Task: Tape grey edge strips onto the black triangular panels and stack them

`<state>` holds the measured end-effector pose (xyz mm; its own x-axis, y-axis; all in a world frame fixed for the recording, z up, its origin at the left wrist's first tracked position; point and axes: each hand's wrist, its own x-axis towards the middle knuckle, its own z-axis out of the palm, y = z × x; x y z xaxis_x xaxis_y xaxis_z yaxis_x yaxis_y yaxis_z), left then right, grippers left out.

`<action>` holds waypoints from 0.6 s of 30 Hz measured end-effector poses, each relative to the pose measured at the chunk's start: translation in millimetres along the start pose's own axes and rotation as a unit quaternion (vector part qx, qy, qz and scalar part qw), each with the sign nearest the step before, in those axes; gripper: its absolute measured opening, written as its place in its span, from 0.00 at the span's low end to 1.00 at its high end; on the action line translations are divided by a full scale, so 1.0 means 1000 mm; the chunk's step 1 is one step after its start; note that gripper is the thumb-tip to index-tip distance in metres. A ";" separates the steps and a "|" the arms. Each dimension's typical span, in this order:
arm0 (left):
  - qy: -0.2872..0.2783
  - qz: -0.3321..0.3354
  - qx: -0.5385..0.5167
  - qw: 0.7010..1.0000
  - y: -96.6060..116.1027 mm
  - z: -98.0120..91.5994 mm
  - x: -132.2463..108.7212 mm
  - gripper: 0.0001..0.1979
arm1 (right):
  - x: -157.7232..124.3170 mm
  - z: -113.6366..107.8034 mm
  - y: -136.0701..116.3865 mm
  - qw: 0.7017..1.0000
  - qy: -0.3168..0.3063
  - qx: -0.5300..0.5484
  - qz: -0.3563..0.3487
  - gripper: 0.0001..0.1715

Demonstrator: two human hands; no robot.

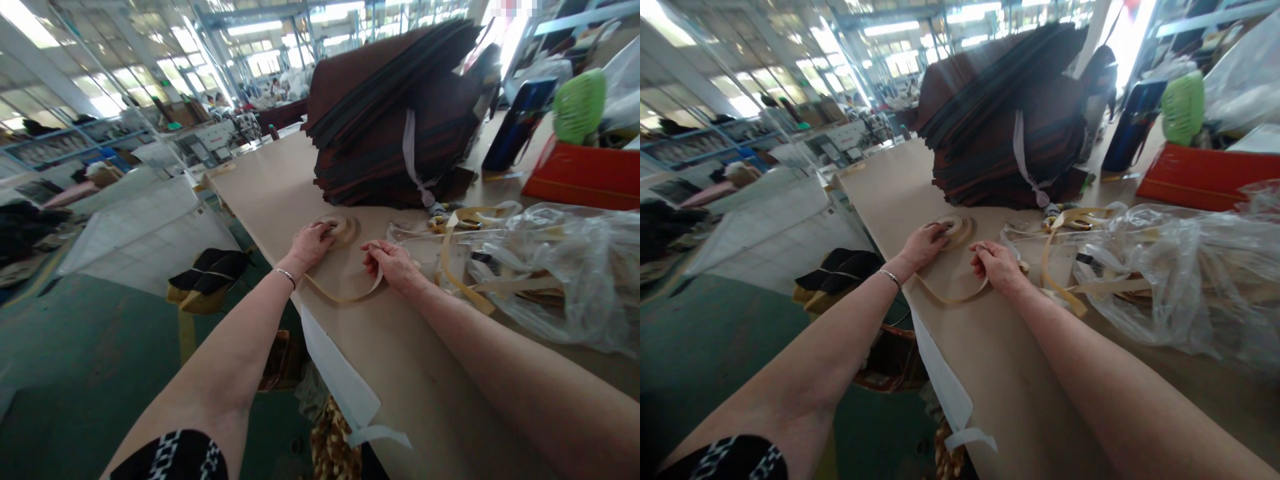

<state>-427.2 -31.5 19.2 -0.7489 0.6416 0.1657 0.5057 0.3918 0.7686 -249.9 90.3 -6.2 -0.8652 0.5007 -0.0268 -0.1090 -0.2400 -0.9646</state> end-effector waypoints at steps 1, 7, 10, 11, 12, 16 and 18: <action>-0.002 0.012 0.014 1.000 -0.001 -0.001 0.000 0.09 | 0.000 0.000 0.000 1.000 0.000 0.001 0.000 0.12; 0.035 0.041 0.052 0.997 -0.004 0.000 0.001 0.15 | 0.000 0.000 0.000 1.000 0.007 0.000 0.003 0.12; 0.083 0.035 0.051 0.995 -0.001 -0.005 -0.008 0.10 | 0.002 0.001 -0.001 1.000 0.011 -0.008 0.010 0.11; 0.096 0.035 0.047 0.994 0.001 -0.008 -0.014 0.08 | 0.001 0.002 -0.001 1.000 0.014 -0.011 0.014 0.11; 0.106 0.035 0.041 0.993 0.005 -0.010 -0.021 0.06 | 0.000 0.003 -0.002 1.000 0.017 -0.014 0.018 0.11; 0.115 0.058 0.005 0.992 0.029 -0.013 -0.069 0.04 | -0.024 0.005 -0.008 0.999 0.031 -0.023 0.020 0.09; 0.098 0.078 -0.010 0.992 0.043 -0.006 -0.102 0.05 | -0.047 0.005 -0.011 0.999 0.033 -0.024 0.012 0.08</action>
<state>-331.8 -84.0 38.9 -0.7315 0.5526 0.3994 0.6154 0.2828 0.7358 -210.2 64.9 6.7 -0.8326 0.5498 -0.0668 -0.0632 -0.2142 -0.9747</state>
